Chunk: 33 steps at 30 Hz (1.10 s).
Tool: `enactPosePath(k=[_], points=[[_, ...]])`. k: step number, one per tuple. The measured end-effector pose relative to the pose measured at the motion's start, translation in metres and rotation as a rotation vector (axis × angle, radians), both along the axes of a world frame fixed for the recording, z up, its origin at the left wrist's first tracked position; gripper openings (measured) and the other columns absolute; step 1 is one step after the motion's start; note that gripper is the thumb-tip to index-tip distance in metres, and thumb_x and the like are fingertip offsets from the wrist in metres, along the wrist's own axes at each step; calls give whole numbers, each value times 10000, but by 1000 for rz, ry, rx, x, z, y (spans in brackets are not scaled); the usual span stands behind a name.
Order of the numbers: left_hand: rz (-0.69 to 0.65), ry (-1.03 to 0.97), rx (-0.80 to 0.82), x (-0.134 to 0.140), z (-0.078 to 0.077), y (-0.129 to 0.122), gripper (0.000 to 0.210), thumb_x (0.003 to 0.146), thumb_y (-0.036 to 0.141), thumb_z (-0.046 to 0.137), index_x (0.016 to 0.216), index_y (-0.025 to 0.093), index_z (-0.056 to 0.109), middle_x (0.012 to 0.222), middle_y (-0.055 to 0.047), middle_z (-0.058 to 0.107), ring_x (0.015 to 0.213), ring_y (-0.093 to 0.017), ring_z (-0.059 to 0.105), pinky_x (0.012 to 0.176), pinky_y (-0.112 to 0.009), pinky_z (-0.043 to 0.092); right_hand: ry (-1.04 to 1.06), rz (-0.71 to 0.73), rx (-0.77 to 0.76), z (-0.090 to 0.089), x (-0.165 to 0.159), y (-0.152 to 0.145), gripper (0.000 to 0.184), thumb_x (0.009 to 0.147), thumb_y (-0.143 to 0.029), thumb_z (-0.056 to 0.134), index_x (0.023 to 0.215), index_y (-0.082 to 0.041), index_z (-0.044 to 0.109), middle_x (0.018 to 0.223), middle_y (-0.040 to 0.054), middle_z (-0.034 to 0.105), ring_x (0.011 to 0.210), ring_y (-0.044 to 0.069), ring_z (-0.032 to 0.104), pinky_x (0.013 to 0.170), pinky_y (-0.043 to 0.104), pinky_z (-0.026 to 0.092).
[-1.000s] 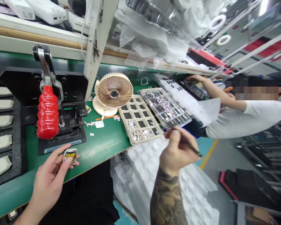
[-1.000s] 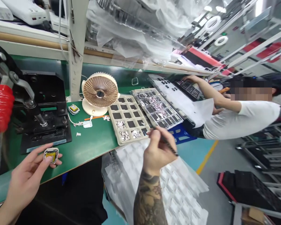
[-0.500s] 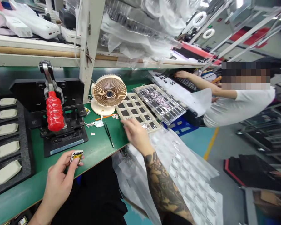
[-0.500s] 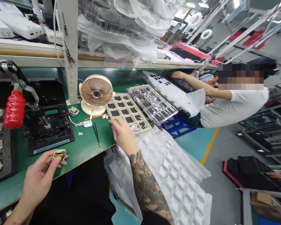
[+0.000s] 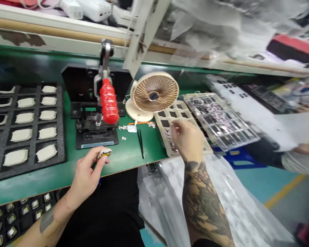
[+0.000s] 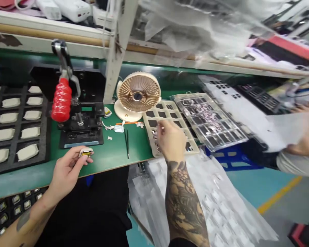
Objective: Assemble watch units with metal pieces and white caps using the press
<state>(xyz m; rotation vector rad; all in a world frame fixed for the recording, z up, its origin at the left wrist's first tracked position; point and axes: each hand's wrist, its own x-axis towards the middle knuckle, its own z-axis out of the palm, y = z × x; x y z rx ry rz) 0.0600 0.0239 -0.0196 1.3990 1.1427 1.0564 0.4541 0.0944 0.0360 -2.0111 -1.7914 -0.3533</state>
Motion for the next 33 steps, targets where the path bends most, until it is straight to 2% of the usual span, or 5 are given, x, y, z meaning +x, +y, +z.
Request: enactPosePath(k=[6, 14, 18, 26, 33], points=[[-23, 149, 172, 2, 14, 2, 133, 1145, 312, 690, 1211, 263, 795, 1070, -26, 783, 896, -165, 700, 793, -293, 522, 611, 252, 531, 4, -100, -36, 91, 1019, -250, 785, 1103, -226, 812, 984, 59, 791, 879, 217, 745, 827, 379, 612], [-88, 178, 185, 3, 17, 1, 102, 1131, 286, 727, 1189, 245, 800, 1002, -7, 732, 858, -139, 668, 762, -271, 496, 1213, 607, 43, -39, -196, -58, 196, 1070, -168, 731, 1192, -285, 830, 1078, 54, 769, 1018, 200, 748, 897, 364, 642], [-106, 176, 194, 3, 15, 1, 121, 1134, 271, 720, 1231, 266, 792, 1031, -2, 737, 876, -138, 675, 784, -266, 505, 1054, 616, -9, -37, -178, -54, 232, 1092, -170, 688, 1242, -287, 820, 1128, 60, 765, 1034, 203, 751, 888, 367, 643], [-123, 204, 174, 5, 17, 1, 111, 1131, 282, 717, 1207, 258, 795, 1009, 1, 729, 823, -132, 650, 736, -272, 494, 47, 544, 4, -48, -147, -48, 247, 1106, -111, 589, 1280, -199, 742, 1086, 92, 756, 970, 241, 688, 807, 408, 518], [-137, 208, 163, 4, 14, -1, 131, 1147, 309, 696, 1226, 258, 787, 1021, -3, 724, 829, -134, 653, 738, -274, 495, 118, 533, -146, -49, -136, -47, 215, 1166, -186, 556, 1316, -198, 709, 1076, 69, 764, 957, 225, 702, 828, 376, 519]])
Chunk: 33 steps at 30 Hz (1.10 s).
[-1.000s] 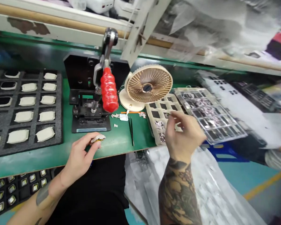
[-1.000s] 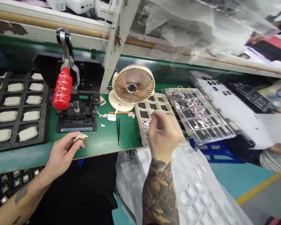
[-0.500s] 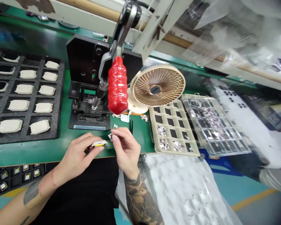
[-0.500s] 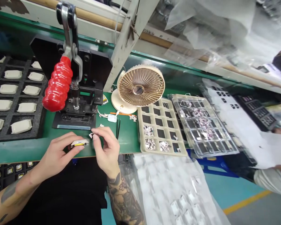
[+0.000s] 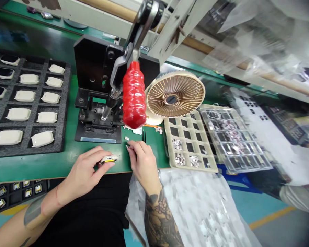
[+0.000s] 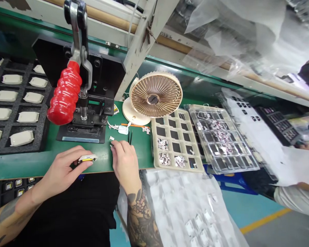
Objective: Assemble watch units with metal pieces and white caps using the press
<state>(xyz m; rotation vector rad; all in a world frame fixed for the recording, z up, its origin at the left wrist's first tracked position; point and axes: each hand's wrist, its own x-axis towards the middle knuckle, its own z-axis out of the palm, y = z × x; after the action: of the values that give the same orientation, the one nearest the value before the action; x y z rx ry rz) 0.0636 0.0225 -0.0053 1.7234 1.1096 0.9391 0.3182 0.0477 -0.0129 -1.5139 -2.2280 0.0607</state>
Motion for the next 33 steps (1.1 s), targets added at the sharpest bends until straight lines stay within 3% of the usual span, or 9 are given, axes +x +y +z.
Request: enactPosePath(k=[4, 7, 10, 13, 17, 22, 25, 27, 33], points=[[3, 2, 1, 1, 0, 0, 145, 1158, 316, 675, 1214, 236, 782, 1025, -23, 733, 855, -156, 683, 787, -297, 517, 103, -47, 32, 7, 11, 1, 277, 1152, -206, 586, 1365, -232, 761, 1080, 74, 773, 933, 229, 708, 842, 390, 559], [-1, 14, 11, 2, 3, 1, 153, 1164, 315, 663, 1194, 220, 779, 1023, -35, 744, 875, -173, 703, 814, -315, 526, 455, -98, 115, 14, 2, -2, 227, 1094, -174, 691, 1229, -285, 836, 1078, 59, 787, 979, 220, 740, 877, 391, 595], [-34, 21, 46, 2, 5, 3, 138, 1164, 296, 662, 1193, 222, 775, 1032, -33, 751, 909, -178, 700, 845, -316, 528, 883, -25, 28, 17, -25, -8, 198, 1021, -141, 790, 1117, -299, 862, 999, 37, 803, 947, 212, 760, 835, 382, 621], [-32, 36, 71, 3, 7, 5, 140, 1163, 280, 656, 1080, 205, 740, 961, -19, 704, 872, -172, 662, 802, -304, 503, 1070, 112, -87, 15, -55, -13, 212, 989, -115, 815, 1072, -302, 871, 930, 29, 815, 893, 216, 763, 810, 405, 638], [-24, 47, 75, 3, 7, 5, 208, 1167, 253, 632, 969, 200, 671, 892, 0, 637, 820, -161, 612, 748, -296, 462, 1058, 187, -149, 7, -68, -13, 231, 991, -112, 806, 1087, -312, 872, 934, 33, 824, 916, 232, 760, 831, 443, 647], [-45, 39, 49, 3, 8, 5, 215, 1163, 262, 641, 955, 204, 646, 899, 2, 623, 828, -166, 590, 752, -305, 444, 1017, 216, -167, 5, -55, -9, 244, 1000, -98, 790, 1102, -307, 862, 953, 31, 808, 933, 222, 751, 839, 422, 643], [-44, 30, 11, 2, 9, 6, 241, 1172, 275, 614, 941, 208, 624, 887, 4, 609, 815, -168, 573, 746, -315, 428, 913, 281, -221, 10, -47, -9, 283, 1012, -156, 808, 1240, -319, 847, 1125, 62, 801, 1048, 235, 768, 903, 426, 672], [-40, -1, -39, 1, 10, 6, 241, 1180, 297, 596, 956, 213, 625, 892, 3, 616, 823, -172, 579, 766, -318, 440, 782, 325, -237, 12, -44, -12, 425, 991, -209, 859, 1392, -334, 796, 1290, 91, 780, 1172, 269, 772, 994, 465, 686], [-26, -26, -73, -6, 7, 9, 276, 1182, 311, 577, 924, 216, 605, 883, 5, 623, 813, -168, 578, 761, -318, 441, 499, 389, 61, 3, -47, -17, 688, 1024, -66, 749, 1642, -337, 618, 1324, 107, 818, 1211, 291, 797, 1003, 498, 682]])
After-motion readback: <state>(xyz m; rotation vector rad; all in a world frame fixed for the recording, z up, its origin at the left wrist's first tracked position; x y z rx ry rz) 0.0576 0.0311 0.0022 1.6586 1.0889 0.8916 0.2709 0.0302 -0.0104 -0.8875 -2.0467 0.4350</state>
